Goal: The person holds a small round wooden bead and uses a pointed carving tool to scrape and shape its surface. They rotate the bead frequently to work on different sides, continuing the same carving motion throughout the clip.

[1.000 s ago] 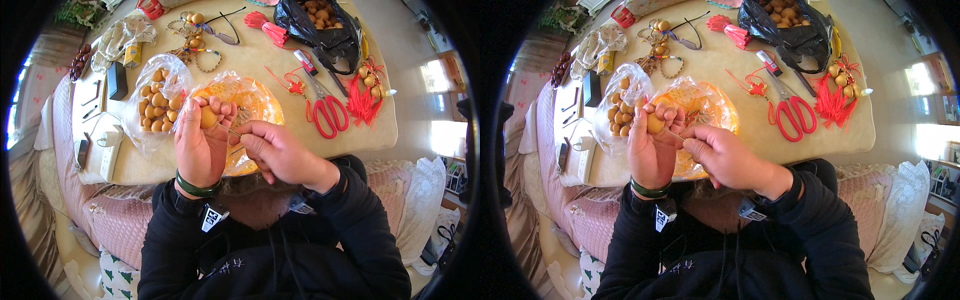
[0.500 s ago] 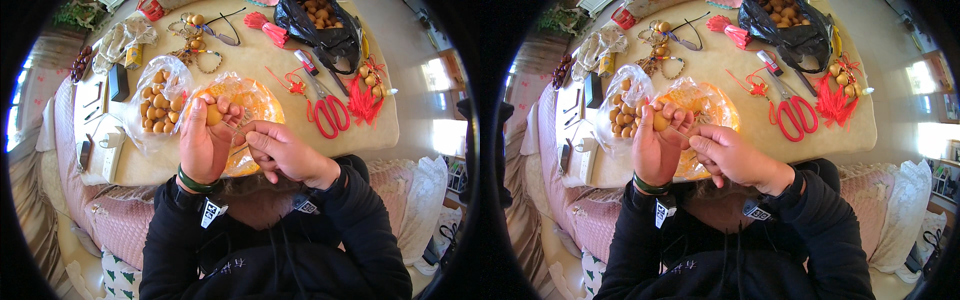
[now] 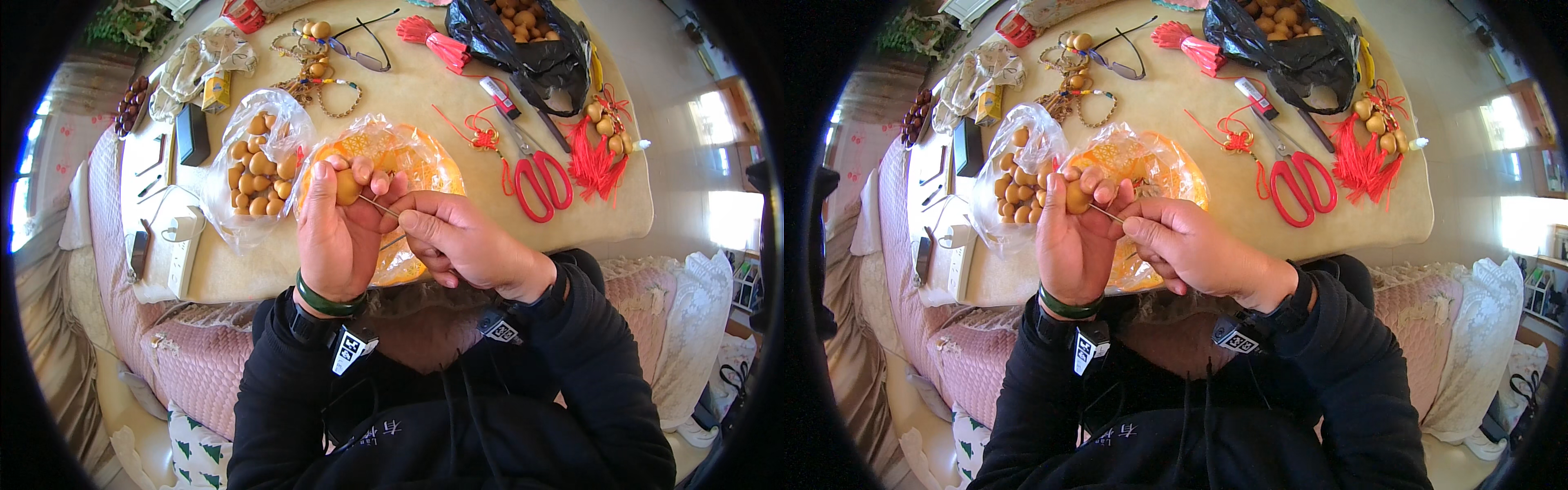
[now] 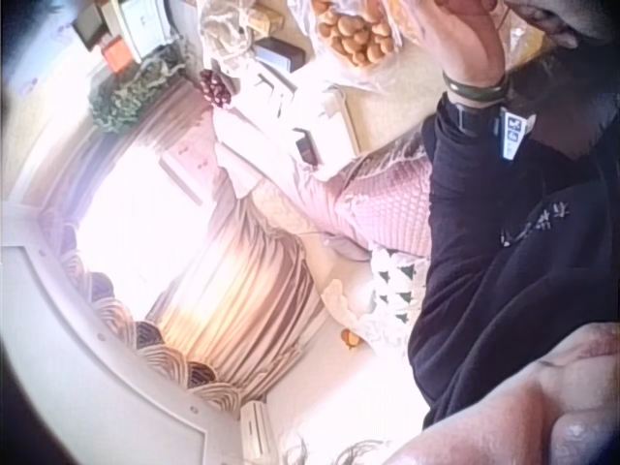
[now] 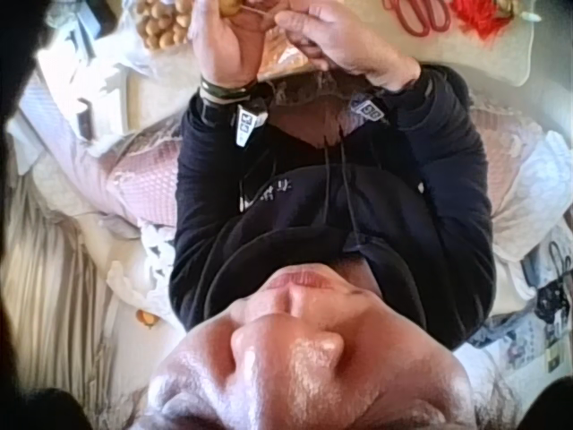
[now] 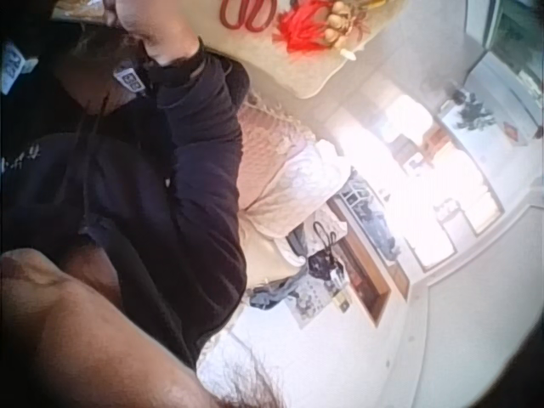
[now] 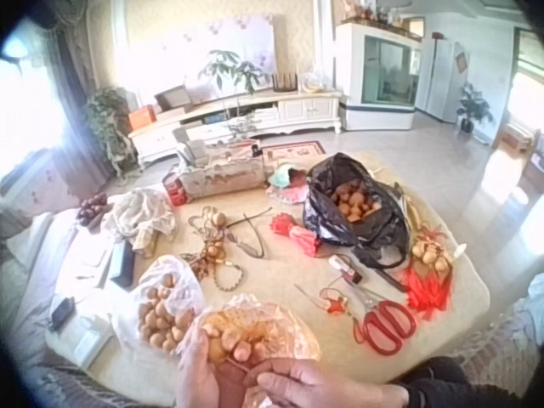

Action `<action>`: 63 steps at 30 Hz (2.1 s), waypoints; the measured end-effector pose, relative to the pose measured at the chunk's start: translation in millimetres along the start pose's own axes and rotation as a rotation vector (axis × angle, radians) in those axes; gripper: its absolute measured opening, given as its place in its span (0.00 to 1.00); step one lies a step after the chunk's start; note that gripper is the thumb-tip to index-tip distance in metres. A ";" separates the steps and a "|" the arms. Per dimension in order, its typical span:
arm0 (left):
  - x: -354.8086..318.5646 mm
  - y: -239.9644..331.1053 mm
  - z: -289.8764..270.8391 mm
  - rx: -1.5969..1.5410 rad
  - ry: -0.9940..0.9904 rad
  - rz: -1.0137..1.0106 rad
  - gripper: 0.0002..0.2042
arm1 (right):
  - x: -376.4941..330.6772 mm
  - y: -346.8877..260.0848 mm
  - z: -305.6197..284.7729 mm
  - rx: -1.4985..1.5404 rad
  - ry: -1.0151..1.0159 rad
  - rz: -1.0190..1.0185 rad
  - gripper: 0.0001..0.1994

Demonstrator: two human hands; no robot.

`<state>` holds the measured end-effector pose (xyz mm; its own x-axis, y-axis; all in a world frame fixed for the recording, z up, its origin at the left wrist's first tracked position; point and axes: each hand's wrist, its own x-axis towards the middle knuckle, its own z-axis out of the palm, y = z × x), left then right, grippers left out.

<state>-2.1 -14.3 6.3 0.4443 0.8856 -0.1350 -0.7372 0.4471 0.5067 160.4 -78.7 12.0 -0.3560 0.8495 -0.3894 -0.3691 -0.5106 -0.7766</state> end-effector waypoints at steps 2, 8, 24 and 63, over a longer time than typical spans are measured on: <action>-1.0 -1.1 1.9 -0.008 0.015 0.005 0.09 | -0.5 0.4 2.6 -0.102 0.028 -0.022 0.10; 1.2 -3.8 5.7 0.158 0.017 0.063 0.12 | 6.1 9.4 9.9 -0.854 0.275 -0.726 0.11; -2.4 0.2 10.4 0.060 0.000 -0.015 0.11 | 4.7 10.4 -3.0 -0.147 0.052 -0.096 0.10; -3.8 -1.5 8.9 0.083 -0.111 0.028 0.10 | 15.3 10.1 -18.7 0.473 -0.453 0.048 0.09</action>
<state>1.8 -19.4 13.7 0.4811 0.8763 -0.0274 -0.7072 0.4064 0.5785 167.2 -68.4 -11.1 -0.6694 0.7373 -0.0908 -0.6450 -0.6375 -0.4213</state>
